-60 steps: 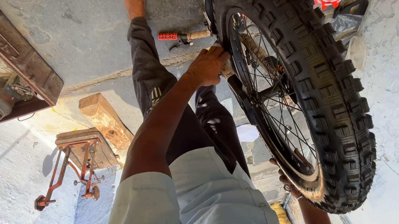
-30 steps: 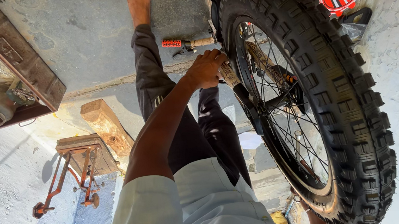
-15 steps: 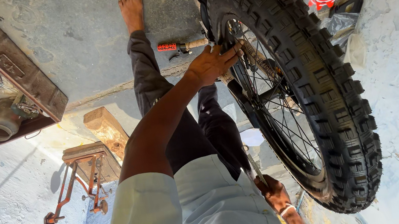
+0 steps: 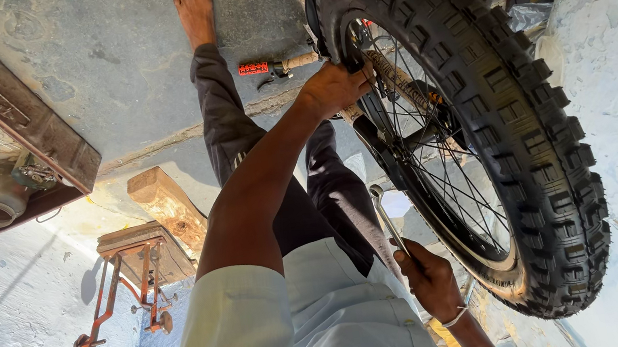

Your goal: The person uses a wrench to loosen the rear axle nut of a bicycle wheel. They then repeatedly insert a small metal tool into the tire bead and rotate the wheel to adjust the tire seating.

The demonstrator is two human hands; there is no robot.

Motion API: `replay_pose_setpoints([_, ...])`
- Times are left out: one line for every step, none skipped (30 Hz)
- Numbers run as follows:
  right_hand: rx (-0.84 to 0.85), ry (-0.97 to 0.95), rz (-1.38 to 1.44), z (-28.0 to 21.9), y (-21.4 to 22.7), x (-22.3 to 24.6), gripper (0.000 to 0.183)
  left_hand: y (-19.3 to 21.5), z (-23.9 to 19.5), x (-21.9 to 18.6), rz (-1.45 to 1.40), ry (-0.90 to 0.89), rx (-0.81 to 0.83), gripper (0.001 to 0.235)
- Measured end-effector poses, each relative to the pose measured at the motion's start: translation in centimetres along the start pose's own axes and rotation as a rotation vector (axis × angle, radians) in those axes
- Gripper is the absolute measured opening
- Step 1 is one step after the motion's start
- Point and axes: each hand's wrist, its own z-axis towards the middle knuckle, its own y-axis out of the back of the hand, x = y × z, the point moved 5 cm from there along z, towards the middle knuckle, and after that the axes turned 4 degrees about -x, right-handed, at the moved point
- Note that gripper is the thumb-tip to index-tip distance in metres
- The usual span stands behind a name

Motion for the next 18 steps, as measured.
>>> replay_pose_setpoints([-0.017, 0.070, -0.033, 0.1, 0.1, 0.4, 0.039, 0.2, 0.0, -0.1, -0.002, 0.003, -0.016, 0.085])
replay_pose_setpoints([-0.033, 0.141, -0.065, 0.0, 0.1, 0.7, 0.037, 0.4, 0.0, -0.1, -0.004, 0.005, -0.032, 0.086])
replay_pose_setpoints([-0.047, 0.215, -0.098, 0.3, 0.0, 1.2, 0.036, 0.7, -0.2, 0.2, -0.005, 0.011, -0.047, 0.087])
replay_pose_setpoints([-0.082, 0.252, -0.142, 0.4, -0.2, 1.5, 0.034, 0.9, -0.5, 0.6, -0.071, 0.046, -0.047, 0.087])
replay_pose_setpoints([-0.113, 0.281, -0.186, 0.4, -0.5, 1.6, 0.033, 1.1, -0.9, 0.6, -0.144, 0.077, -0.044, 0.086])
replay_pose_setpoints([-0.145, 0.310, -0.230, 0.5, -0.5, 1.8, 0.033, 1.3, -0.9, 0.8, -0.216, 0.108, -0.040, 0.086])
replay_pose_setpoints([-0.146, 0.348, -0.239, 0.5, -0.8, 1.9, 0.028, 1.3, -0.9, 0.6, -0.180, 0.135, -0.035, 0.088])
replay_pose_setpoints([-0.148, 0.386, -0.249, 0.6, -1.2, 2.0, 0.025, 1.1, -0.9, 0.5, -0.144, 0.163, -0.030, 0.090])
replay_pose_setpoints([-0.153, 0.431, -0.257, 0.9, -1.6, 2.2, 0.024, 0.8, -0.9, 0.7, -0.101, 0.193, -0.028, 0.092])
replay_pose_setpoints([-0.155, 0.388, -0.283, 1.0, -2.0, 2.1, 0.024, 0.6, -0.8, 0.5, -0.119, 0.193, -0.051, 0.088])
replay_pose_setpoints([-0.158, 0.354, -0.308, 1.7, -2.5, 2.2, 0.025, 0.2, -0.7, 0.7, -0.132, 0.198, -0.075, 0.085])
replay_pose_setpoints([-0.161, 0.319, -0.333, 2.2, -2.9, 2.3, 0.026, -0.2, -0.4, 0.9, -0.144, 0.204, -0.099, 0.083])
replay_pose_setpoints([-0.203, 0.347, -0.339, 2.4, -3.2, 2.7, 0.026, -0.5, 0.0, 0.8, -0.114, 0.191, -0.160, 0.073])
replay_pose_setpoints([-0.244, 0.375, -0.346, 2.2, -3.2, 3.0, 0.026, -0.7, 0.6, 0.7, -0.083, 0.177, -0.221, 0.064])
replay_pose_setpoints([-0.270, 0.404, -0.345, 1.7, -3.4, 3.2, 0.026, -1.1, 0.1, 0.0, -0.055, 0.169, -0.267, 0.054])
replay_pose_setpoints([-0.284, 0.383, -0.359, 0.8, -3.2, 3.1, 0.025, -1.4, 0.0, -1.2, -0.298, 0.191, -0.213, 0.046])
replay_pose_setpoints([-0.330, 0.388, -0.357, 1.7, -3.1, 3.4, 0.024, -1.4, 0.9, -0.4, -0.500, 0.213, -0.177, 0.039])
replay_pose_setpoints([-0.376, 0.393, -0.355, 2.5, -3.1, 3.7, 0.023, -1.6, 1.1, 0.8, -0.703, 0.235, -0.140, 0.033])
